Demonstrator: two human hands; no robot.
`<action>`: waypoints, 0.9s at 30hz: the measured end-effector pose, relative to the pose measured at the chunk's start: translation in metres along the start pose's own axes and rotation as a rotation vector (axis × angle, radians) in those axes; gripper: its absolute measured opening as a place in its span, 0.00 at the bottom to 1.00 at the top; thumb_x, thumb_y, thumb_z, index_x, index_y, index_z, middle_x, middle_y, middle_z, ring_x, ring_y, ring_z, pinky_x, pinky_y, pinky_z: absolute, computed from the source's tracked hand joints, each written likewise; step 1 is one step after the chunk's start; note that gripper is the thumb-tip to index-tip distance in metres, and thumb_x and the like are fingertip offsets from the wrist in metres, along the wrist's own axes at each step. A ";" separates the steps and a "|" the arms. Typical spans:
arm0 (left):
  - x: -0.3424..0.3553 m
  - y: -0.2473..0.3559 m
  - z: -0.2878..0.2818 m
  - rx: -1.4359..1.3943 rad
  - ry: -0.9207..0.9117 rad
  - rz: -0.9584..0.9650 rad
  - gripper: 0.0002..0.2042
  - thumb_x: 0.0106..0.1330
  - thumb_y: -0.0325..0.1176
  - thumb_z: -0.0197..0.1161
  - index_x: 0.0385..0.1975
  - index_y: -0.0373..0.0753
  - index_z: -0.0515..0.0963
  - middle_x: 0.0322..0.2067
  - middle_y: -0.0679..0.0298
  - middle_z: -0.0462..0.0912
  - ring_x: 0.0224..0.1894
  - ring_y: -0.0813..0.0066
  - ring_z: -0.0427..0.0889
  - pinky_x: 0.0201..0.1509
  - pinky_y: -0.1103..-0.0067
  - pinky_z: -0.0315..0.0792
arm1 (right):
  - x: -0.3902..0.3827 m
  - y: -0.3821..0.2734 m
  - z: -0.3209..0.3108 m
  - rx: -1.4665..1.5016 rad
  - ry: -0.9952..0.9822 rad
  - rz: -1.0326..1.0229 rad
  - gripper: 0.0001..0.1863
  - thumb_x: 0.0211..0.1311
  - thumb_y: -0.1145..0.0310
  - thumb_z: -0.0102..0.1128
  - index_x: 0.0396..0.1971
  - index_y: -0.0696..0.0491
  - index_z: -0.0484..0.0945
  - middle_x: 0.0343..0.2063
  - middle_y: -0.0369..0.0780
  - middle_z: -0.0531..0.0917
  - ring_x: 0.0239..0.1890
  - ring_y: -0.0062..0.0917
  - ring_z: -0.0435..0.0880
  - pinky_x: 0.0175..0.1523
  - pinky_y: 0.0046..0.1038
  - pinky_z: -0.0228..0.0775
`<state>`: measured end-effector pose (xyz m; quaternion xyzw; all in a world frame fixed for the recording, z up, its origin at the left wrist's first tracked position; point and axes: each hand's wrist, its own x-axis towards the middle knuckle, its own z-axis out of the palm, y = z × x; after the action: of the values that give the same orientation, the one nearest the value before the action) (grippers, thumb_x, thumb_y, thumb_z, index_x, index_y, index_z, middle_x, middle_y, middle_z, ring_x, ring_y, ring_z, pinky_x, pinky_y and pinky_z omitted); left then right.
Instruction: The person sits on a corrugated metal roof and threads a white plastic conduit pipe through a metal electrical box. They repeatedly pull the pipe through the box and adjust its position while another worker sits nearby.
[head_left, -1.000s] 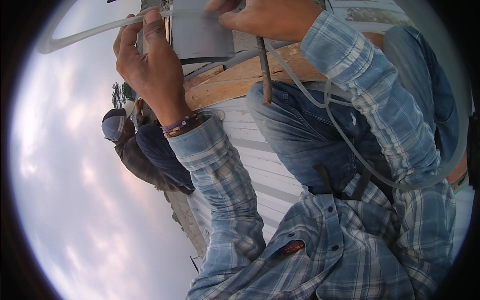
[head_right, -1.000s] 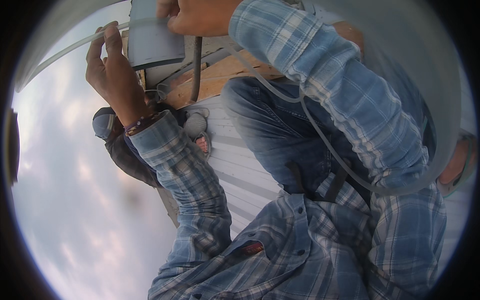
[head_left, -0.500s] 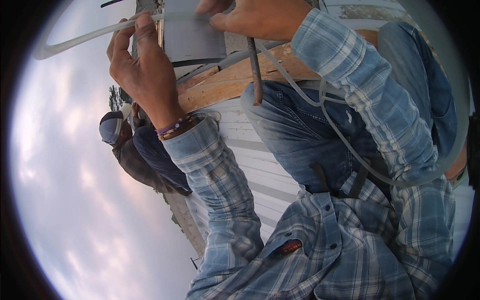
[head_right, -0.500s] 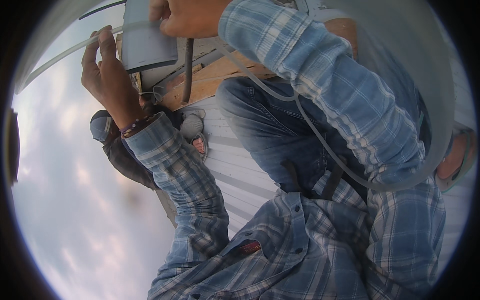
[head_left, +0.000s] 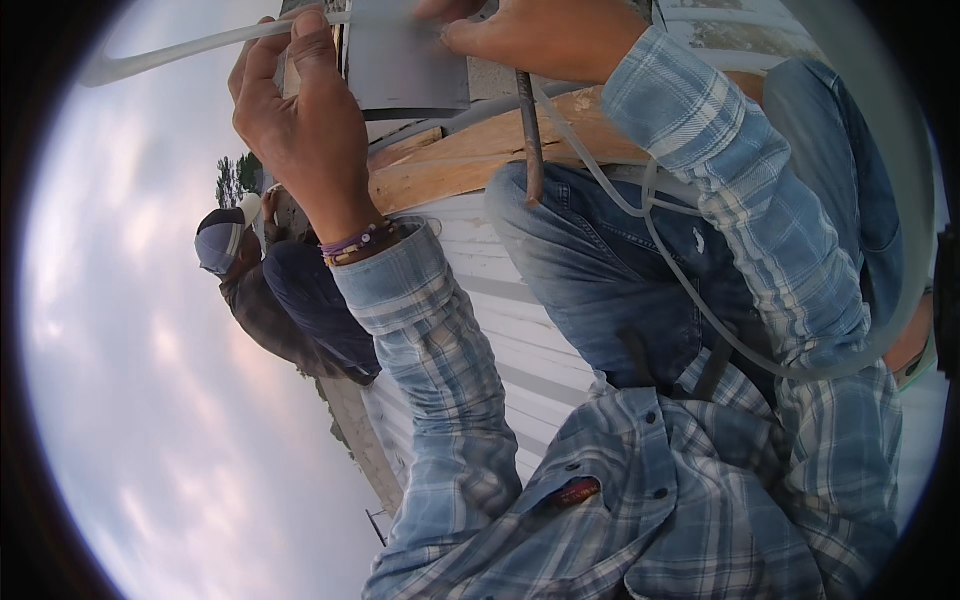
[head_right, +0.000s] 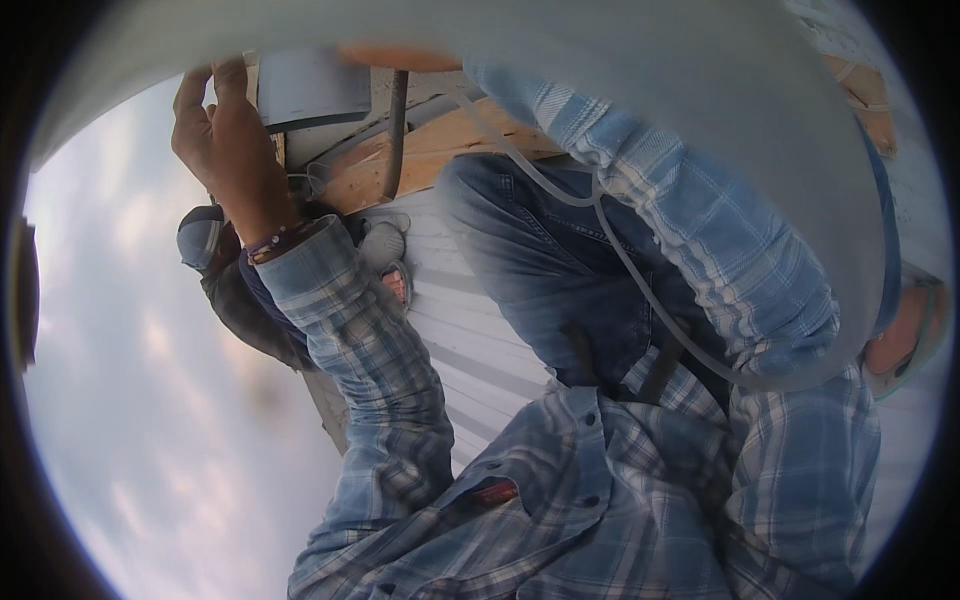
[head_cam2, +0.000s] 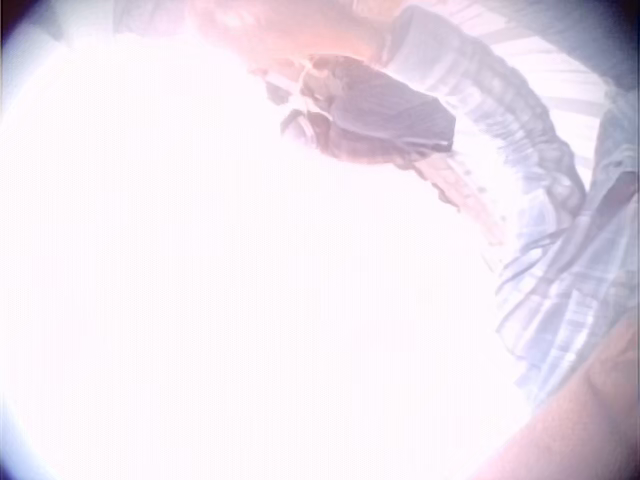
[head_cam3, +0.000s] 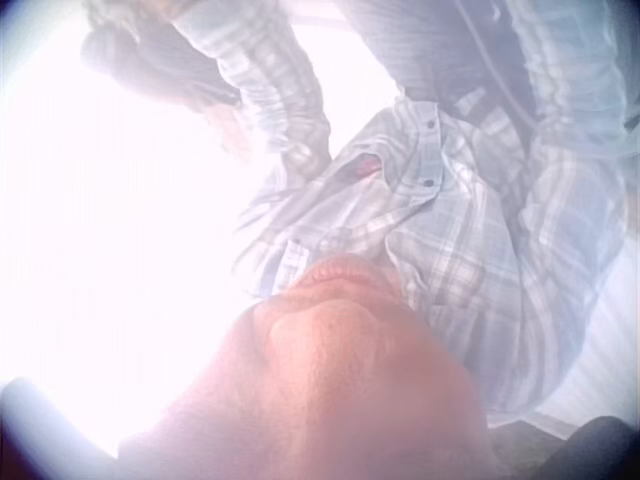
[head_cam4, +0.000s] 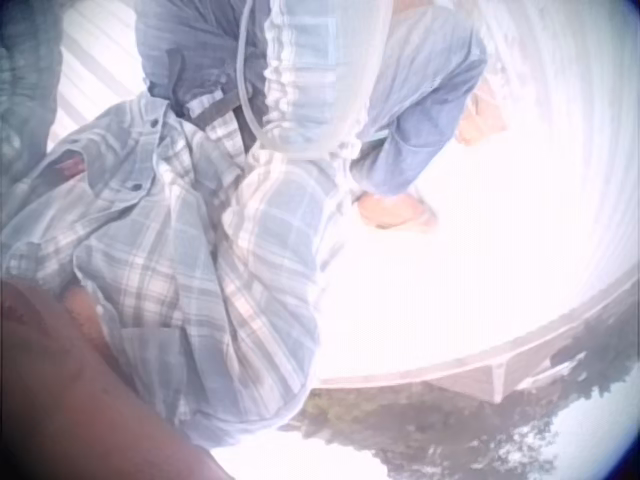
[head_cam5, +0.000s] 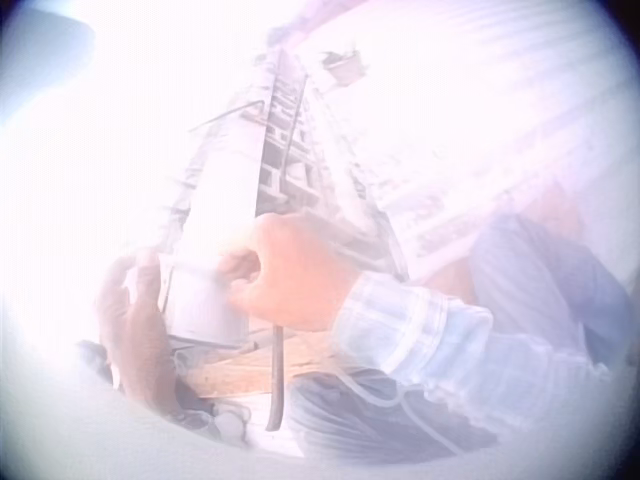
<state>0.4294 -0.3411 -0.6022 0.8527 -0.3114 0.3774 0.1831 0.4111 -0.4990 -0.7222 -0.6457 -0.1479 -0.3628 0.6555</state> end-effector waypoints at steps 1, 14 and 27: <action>0.000 -0.004 0.000 0.014 0.000 0.012 0.17 0.71 0.40 0.65 0.48 0.30 0.83 0.47 0.50 0.85 0.50 0.58 0.82 0.57 0.67 0.73 | -0.001 -0.002 0.000 -0.010 0.015 -0.010 0.14 0.53 0.72 0.61 0.39 0.55 0.90 0.32 0.48 0.90 0.33 0.37 0.90 0.43 0.32 0.81; 0.001 -0.009 0.003 -0.041 0.030 -0.021 0.18 0.72 0.39 0.63 0.49 0.28 0.82 0.42 0.48 0.86 0.48 0.58 0.83 0.57 0.67 0.73 | -0.001 -0.002 -0.001 0.038 0.006 0.010 0.13 0.55 0.68 0.64 0.38 0.57 0.89 0.34 0.47 0.90 0.37 0.36 0.90 0.46 0.32 0.80; 0.003 -0.001 0.006 -0.187 0.044 -0.138 0.16 0.71 0.38 0.63 0.47 0.29 0.82 0.42 0.48 0.86 0.48 0.57 0.83 0.56 0.66 0.73 | -0.002 -0.004 -0.006 0.019 -0.018 0.054 0.14 0.56 0.68 0.64 0.39 0.57 0.89 0.35 0.46 0.91 0.38 0.35 0.90 0.48 0.31 0.80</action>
<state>0.4349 -0.3453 -0.6036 0.8428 -0.2817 0.3516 0.2944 0.4055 -0.5037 -0.7206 -0.6465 -0.1396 -0.3376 0.6697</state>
